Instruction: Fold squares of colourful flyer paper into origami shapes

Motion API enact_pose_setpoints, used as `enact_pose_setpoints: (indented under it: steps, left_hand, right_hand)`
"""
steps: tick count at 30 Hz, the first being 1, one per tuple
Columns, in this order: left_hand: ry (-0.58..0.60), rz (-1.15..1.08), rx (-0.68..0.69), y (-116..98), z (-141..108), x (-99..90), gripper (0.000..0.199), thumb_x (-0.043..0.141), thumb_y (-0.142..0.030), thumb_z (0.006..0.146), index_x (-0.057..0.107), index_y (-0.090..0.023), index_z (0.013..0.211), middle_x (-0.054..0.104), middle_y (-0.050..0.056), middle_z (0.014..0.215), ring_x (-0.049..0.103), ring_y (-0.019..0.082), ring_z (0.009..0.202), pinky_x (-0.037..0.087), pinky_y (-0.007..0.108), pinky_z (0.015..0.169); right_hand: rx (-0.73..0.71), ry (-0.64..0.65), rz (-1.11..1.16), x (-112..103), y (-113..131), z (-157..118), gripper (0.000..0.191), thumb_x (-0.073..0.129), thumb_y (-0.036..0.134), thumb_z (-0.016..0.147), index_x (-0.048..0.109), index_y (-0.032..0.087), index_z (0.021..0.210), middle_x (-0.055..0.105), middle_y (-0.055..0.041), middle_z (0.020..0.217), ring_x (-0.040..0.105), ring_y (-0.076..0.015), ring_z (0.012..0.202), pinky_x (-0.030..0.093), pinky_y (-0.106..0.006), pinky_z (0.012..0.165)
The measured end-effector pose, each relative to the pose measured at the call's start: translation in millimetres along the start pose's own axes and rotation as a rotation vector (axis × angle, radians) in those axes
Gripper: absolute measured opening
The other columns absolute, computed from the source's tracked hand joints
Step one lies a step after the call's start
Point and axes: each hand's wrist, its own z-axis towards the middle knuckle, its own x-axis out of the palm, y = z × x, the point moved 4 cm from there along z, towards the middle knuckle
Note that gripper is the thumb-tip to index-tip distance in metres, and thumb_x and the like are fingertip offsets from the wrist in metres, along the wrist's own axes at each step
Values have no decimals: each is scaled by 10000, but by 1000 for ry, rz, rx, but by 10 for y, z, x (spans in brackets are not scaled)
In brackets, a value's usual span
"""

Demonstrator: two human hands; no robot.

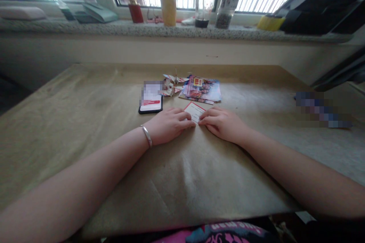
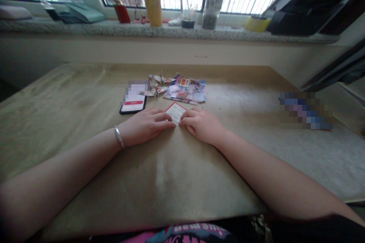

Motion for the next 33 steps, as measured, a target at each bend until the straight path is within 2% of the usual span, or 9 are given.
enact_pose_setpoints:
  steps: [4, 9, 13, 17, 23, 33]
  left_hand:
    - [-5, -28, 34, 68, -64, -35, 280, 459, -182, 926, 614, -257, 1147, 632, 45, 1094, 561, 175, 975, 452, 292, 847]
    - [-4, -91, 59, 128, -108, -61, 299, 440, -161, 921, 634, -247, 1131, 640, 48, 1069, 574, 172, 971, 470, 289, 838]
    - [-8, -107, 59, 132, -115, -57, 310, 440, -153, 913, 638, -247, 1132, 645, 48, 1072, 579, 171, 974, 479, 294, 853]
    - [-53, -97, 42, 141, -121, -21, 306, 423, -165, 925, 647, -247, 1116, 646, 50, 1079, 581, 162, 965, 481, 286, 846]
    - [-132, -44, 28, 152, -101, 16, 306, 407, -208, 953, 660, -265, 1115, 654, 51, 1053, 583, 152, 909, 483, 274, 804]
    - [-19, 29, 14, 116, -83, -11, 296, 450, -181, 934, 612, -251, 1171, 631, 60, 1105, 581, 176, 973, 470, 298, 842]
  right_hand:
    - [-7, 2, -16, 2, -11, -10, 249, 490, 174, 896, 719, 220, 982, 701, -62, 1064, 624, -205, 951, 515, -353, 833]
    - [-37, -2, 0, 27, -27, -28, 274, 473, 134, 898, 702, 218, 1022, 676, -32, 1193, 592, -210, 1118, 501, -374, 934]
    - [-50, 17, 7, 51, -27, -22, 312, 445, 144, 922, 671, 244, 1112, 647, -26, 1246, 585, -197, 1145, 491, -385, 962]
    - [-59, 42, -33, 45, -10, -15, 340, 462, 156, 929, 639, 278, 1193, 633, -27, 1266, 581, -207, 1155, 488, -392, 959]
    - [-38, 27, -140, 3, -16, -11, 329, 499, 144, 915, 659, 275, 1171, 646, -38, 1247, 585, -241, 1159, 505, -421, 928]
    - [-66, 41, -102, 8, 1, -18, 350, 483, 134, 898, 652, 234, 1188, 639, -44, 1257, 596, -215, 1148, 491, -393, 982]
